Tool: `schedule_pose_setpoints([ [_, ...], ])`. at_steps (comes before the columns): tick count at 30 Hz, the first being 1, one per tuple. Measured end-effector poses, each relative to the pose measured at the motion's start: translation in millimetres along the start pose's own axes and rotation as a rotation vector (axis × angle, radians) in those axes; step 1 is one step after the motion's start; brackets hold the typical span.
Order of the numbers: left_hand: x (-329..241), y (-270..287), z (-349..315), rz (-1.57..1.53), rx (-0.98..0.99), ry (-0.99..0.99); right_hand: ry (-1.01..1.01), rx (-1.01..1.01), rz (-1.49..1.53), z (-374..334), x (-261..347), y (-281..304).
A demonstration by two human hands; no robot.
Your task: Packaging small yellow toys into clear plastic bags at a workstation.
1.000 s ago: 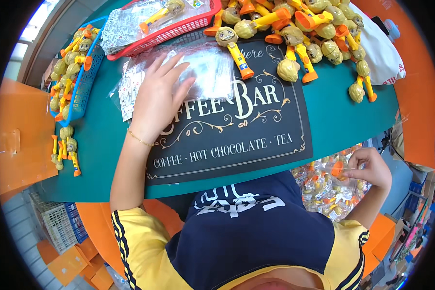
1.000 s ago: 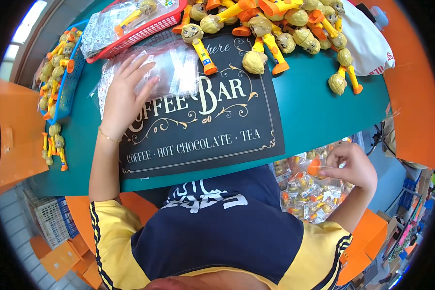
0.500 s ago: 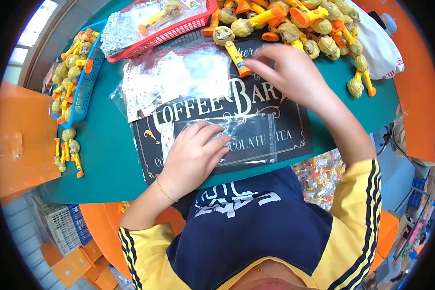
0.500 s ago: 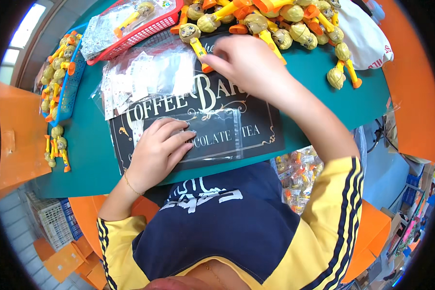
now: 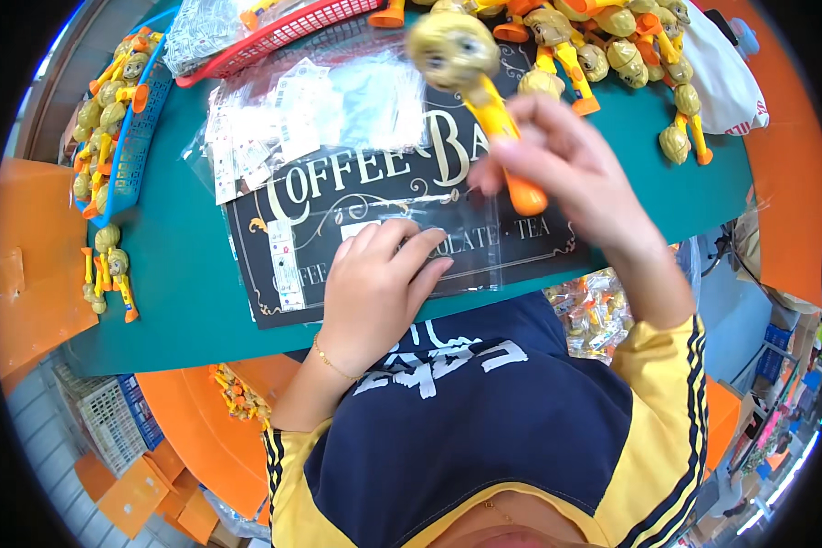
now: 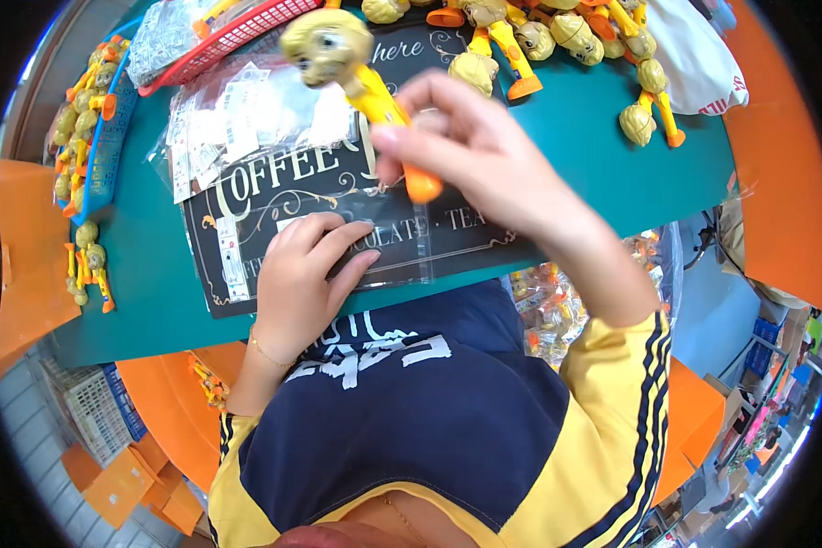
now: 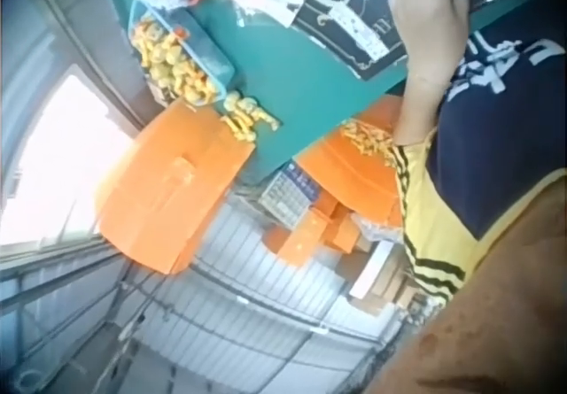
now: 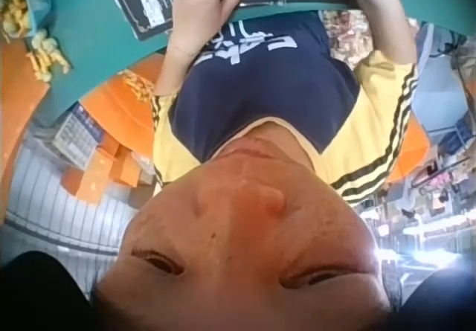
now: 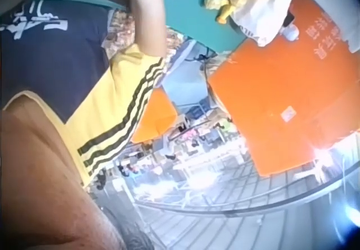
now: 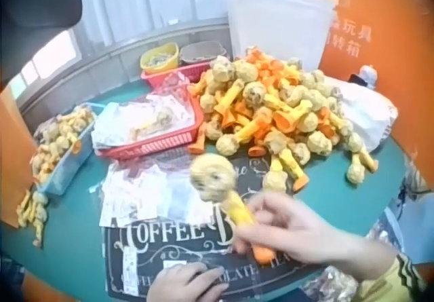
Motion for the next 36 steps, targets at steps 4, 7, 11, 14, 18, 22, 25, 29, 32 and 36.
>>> schedule_pose_setpoints([
  [4, -5, -6, 1, -0.007, 0.028, 0.006, -0.095, -0.102, 0.410, -39, -47, -13],
  [7, -10, -4, 8, -0.044, -0.022, 0.029, -0.104, -0.177, 0.360, -42, -68, -14],
  [11, 1, -12, 4, -0.087, -0.041, 0.098, -0.073, -0.147, 0.246, -39, -65, -16],
  [14, 5, -11, 4, -0.216, -0.071, 0.105, -0.105, -0.136, 0.205, -40, -65, -18],
  [18, 13, -6, 3, -0.322, -0.009, 0.226, -0.073, -0.139, 0.251, -42, -64, -13],
  [22, 36, -8, -7, -0.525, -0.087, 0.354, 0.037, -0.194, 0.065, -50, -45, 15],
  [25, 40, -6, -15, -0.665, -0.199, 0.359, 0.246, -0.217, -0.252, -61, 0, 39],
  [29, 22, 15, -8, -0.424, -0.288, 0.178, 0.469, -0.095, -1.146, -69, 43, 24],
  [32, 5, 14, -8, -0.279, -0.297, 0.060, 0.498, -0.046, -1.277, -69, 43, 8],
  [36, 7, 6, -7, -0.350, -0.230, 0.026, 0.515, 0.025, -1.163, -65, 23, -1],
])
Point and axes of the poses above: each hand's wrist, its own z-axis towards the middle knuckle, its own y-axis out of the back of the hand, x = y × z, the point moved 8 cm from there along z, towards the middle knuckle, and after that the axes turned 3 degrees about y, right-handed, at the moved point
